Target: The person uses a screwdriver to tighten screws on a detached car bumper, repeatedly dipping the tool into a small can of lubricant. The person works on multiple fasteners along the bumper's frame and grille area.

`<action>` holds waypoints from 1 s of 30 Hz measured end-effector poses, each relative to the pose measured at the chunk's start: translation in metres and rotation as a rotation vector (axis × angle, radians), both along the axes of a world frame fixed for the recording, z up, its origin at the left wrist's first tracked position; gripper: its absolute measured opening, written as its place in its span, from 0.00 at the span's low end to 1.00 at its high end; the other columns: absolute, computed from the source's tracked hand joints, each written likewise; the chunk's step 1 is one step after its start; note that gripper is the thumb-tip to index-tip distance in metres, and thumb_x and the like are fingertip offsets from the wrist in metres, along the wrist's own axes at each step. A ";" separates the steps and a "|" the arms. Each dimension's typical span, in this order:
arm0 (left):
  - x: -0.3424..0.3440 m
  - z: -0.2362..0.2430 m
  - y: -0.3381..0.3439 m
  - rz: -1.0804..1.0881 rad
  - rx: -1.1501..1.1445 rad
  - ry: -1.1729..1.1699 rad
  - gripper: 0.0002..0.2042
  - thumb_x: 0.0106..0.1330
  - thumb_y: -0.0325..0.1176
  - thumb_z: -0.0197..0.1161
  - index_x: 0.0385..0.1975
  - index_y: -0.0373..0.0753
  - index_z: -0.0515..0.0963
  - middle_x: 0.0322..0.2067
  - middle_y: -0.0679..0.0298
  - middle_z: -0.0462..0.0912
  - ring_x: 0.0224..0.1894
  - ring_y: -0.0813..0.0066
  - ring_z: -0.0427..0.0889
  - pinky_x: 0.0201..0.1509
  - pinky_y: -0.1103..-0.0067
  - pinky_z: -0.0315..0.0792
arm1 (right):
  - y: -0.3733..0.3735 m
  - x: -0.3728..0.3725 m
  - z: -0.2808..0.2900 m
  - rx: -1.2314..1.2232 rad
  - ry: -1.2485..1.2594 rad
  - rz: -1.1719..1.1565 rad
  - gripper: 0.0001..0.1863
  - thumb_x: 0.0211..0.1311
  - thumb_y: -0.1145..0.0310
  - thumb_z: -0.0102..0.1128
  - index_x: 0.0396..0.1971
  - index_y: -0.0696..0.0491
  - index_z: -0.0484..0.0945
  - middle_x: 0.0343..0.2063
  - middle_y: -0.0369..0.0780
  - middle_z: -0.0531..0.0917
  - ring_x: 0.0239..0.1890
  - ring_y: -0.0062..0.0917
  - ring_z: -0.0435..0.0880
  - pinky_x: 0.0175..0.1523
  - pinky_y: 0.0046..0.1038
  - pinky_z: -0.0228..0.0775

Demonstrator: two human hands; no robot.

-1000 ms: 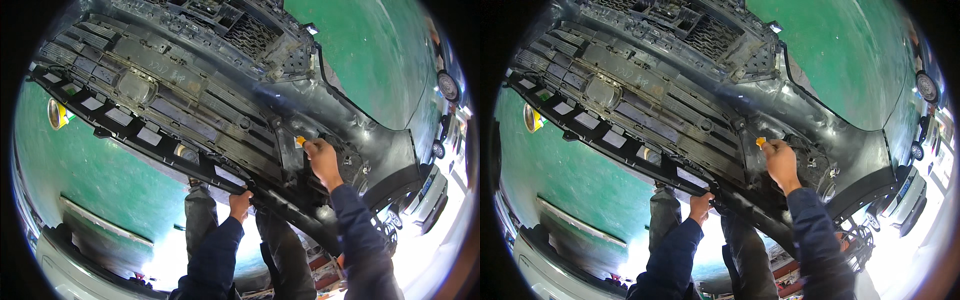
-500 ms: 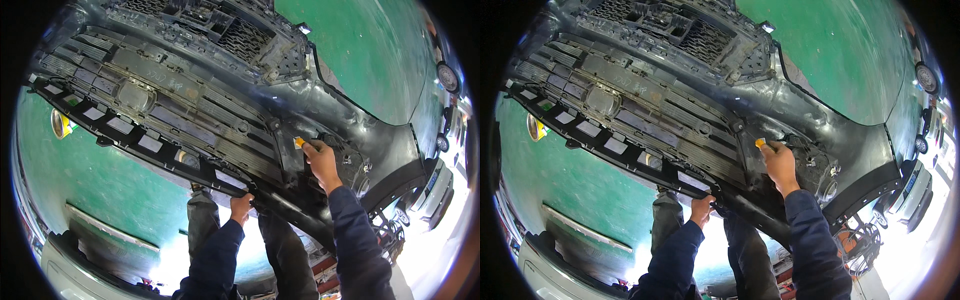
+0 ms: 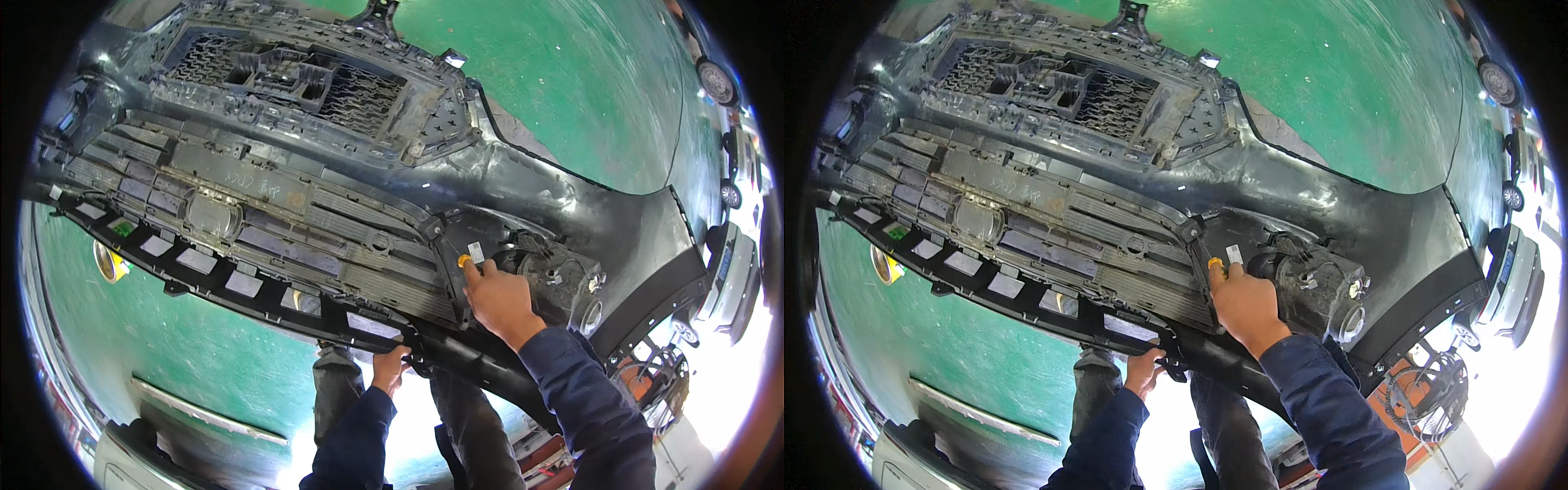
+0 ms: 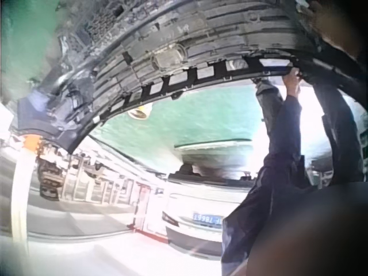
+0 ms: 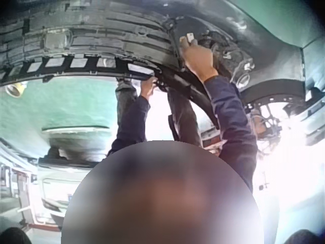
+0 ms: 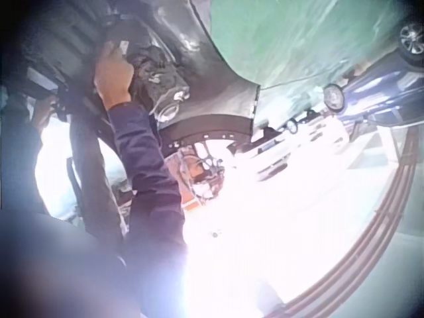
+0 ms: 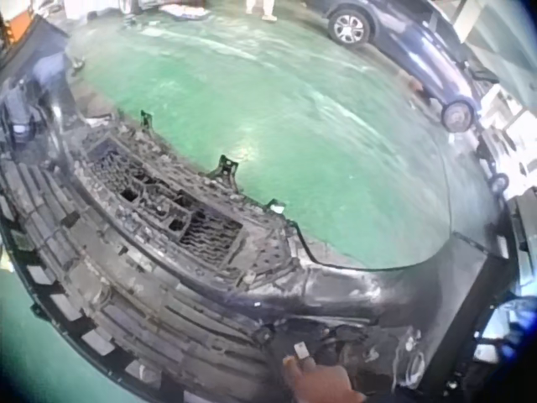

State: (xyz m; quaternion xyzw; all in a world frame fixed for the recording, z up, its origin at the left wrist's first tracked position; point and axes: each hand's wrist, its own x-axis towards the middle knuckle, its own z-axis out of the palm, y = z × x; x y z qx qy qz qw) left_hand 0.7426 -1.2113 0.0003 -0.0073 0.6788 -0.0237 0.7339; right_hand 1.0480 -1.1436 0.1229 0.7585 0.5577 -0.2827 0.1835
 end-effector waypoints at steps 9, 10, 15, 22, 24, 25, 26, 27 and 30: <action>0.042 0.001 0.008 -0.063 -0.017 0.035 0.21 0.60 0.22 0.65 0.55 0.36 0.82 0.41 0.61 0.82 0.47 0.66 0.80 0.48 0.58 0.80 | -0.003 0.058 -0.003 0.029 0.112 -0.255 0.21 0.70 0.61 0.61 0.57 0.56 0.81 0.33 0.45 0.84 0.27 0.31 0.89 0.27 0.32 0.76; 0.042 0.002 0.009 -0.062 -0.033 0.062 0.21 0.60 0.21 0.65 0.55 0.36 0.82 0.41 0.61 0.82 0.47 0.66 0.80 0.48 0.58 0.80 | -0.004 0.061 -0.004 0.015 0.220 -0.532 0.21 0.70 0.60 0.61 0.57 0.56 0.81 0.32 0.44 0.85 0.25 0.29 0.86 0.26 0.31 0.74; 0.036 0.007 0.013 -0.049 -0.067 0.078 0.22 0.59 0.20 0.65 0.56 0.37 0.81 0.41 0.62 0.80 0.47 0.65 0.79 0.50 0.57 0.79 | -0.006 0.056 -0.007 -0.003 0.695 -1.892 0.21 0.74 0.54 0.59 0.55 0.55 0.81 0.29 0.41 0.85 0.18 0.17 0.71 0.22 0.22 0.60; 0.029 0.011 0.015 0.018 0.013 0.037 0.16 0.58 0.20 0.66 0.47 0.37 0.81 0.39 0.62 0.81 0.45 0.65 0.81 0.47 0.57 0.81 | 0.009 0.035 0.010 0.235 0.127 -0.475 0.23 0.62 0.69 0.69 0.58 0.53 0.78 0.42 0.44 0.84 0.39 0.37 0.88 0.38 0.37 0.80; 0.027 0.011 0.017 0.004 -0.013 0.068 0.14 0.58 0.20 0.66 0.44 0.36 0.82 0.37 0.62 0.82 0.41 0.66 0.83 0.44 0.62 0.82 | 0.018 0.035 0.013 0.124 0.126 -0.254 0.23 0.60 0.69 0.67 0.57 0.53 0.81 0.42 0.45 0.83 0.42 0.36 0.88 0.38 0.40 0.82; 0.026 0.011 0.017 0.004 -0.008 0.060 0.14 0.58 0.21 0.66 0.44 0.36 0.82 0.37 0.63 0.82 0.40 0.66 0.83 0.43 0.62 0.82 | 0.024 0.035 0.011 0.106 0.110 -0.129 0.22 0.60 0.69 0.66 0.56 0.51 0.81 0.36 0.43 0.82 0.38 0.38 0.88 0.35 0.41 0.81; 0.024 0.011 0.017 0.004 -0.018 0.067 0.14 0.57 0.21 0.66 0.44 0.35 0.82 0.37 0.63 0.82 0.39 0.66 0.83 0.42 0.63 0.82 | 0.028 0.034 0.010 0.035 0.108 -0.103 0.21 0.61 0.68 0.66 0.56 0.50 0.81 0.34 0.43 0.82 0.37 0.39 0.88 0.35 0.42 0.81; 0.022 0.010 0.017 0.009 -0.002 0.051 0.14 0.57 0.21 0.66 0.45 0.35 0.83 0.37 0.63 0.82 0.39 0.66 0.83 0.42 0.63 0.82 | 0.032 0.033 0.007 -0.014 0.108 -0.068 0.21 0.62 0.66 0.66 0.56 0.50 0.81 0.33 0.43 0.82 0.35 0.40 0.88 0.34 0.43 0.81; 0.011 0.004 0.012 0.018 0.001 0.043 0.15 0.57 0.22 0.66 0.46 0.34 0.83 0.38 0.63 0.83 0.40 0.67 0.83 0.41 0.65 0.82 | 0.037 0.023 -0.001 -0.018 0.111 -0.244 0.20 0.65 0.61 0.66 0.55 0.51 0.81 0.33 0.46 0.85 0.34 0.45 0.88 0.37 0.46 0.81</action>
